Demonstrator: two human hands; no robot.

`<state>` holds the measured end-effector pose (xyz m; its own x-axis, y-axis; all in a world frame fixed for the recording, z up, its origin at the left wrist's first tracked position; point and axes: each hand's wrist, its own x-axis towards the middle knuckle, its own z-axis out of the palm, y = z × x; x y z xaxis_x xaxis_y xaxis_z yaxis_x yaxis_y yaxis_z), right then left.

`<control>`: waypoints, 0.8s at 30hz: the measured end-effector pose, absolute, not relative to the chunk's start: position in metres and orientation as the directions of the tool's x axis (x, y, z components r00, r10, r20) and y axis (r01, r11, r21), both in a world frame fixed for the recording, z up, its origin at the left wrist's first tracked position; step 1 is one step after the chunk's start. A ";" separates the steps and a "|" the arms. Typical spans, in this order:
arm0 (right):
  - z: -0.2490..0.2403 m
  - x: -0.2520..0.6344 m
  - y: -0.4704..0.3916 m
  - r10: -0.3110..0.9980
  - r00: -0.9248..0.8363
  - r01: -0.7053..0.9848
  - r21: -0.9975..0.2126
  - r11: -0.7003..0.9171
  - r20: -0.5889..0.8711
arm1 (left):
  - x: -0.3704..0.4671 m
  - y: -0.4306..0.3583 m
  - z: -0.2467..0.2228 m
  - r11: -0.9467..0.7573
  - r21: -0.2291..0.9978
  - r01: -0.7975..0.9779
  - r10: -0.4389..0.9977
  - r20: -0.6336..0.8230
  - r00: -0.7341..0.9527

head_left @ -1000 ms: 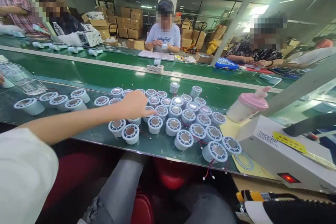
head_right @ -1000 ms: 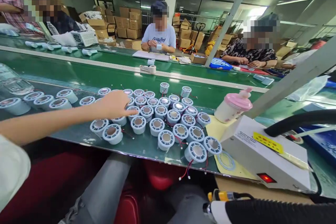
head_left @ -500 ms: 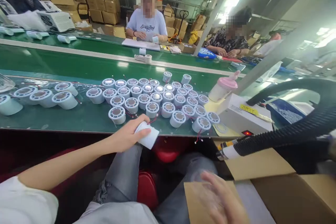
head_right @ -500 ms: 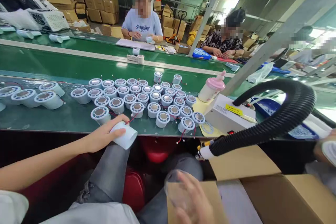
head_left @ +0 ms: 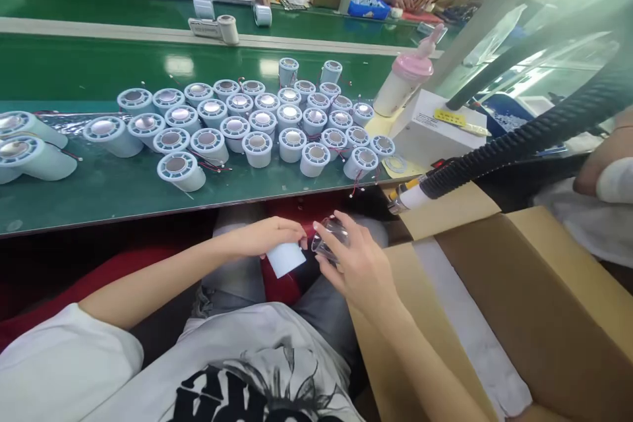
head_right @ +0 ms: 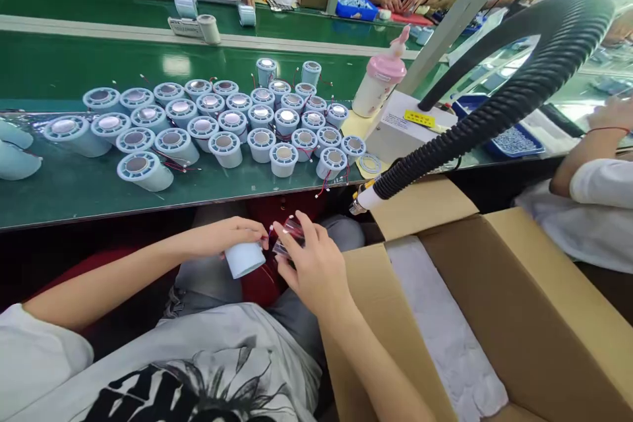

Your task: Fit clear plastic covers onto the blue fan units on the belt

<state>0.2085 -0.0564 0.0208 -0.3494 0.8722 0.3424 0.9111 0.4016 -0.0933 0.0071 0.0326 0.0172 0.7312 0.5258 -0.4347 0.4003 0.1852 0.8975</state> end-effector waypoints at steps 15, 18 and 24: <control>0.014 0.207 -0.044 0.944 -0.331 0.791 -0.550 0.269 -0.015 | 0.010 0.010 0.021 -0.411 0.779 0.475 0.733 -0.028 0.680; 0.011 0.207 -0.046 0.954 -0.296 0.795 -0.539 0.279 0.056 | 0.009 0.011 0.018 -0.409 0.807 0.426 0.726 0.005 0.688; 0.019 0.206 -0.047 0.960 -0.269 0.587 -0.776 0.232 0.083 | 0.007 0.014 0.015 -0.373 0.849 0.374 0.752 0.040 0.658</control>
<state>0.2061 -0.0470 0.0190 -0.2691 0.9595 0.0832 0.5868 0.2318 -0.7758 0.0067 0.0143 0.0152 0.6585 0.7515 0.0402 0.3742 -0.3733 0.8489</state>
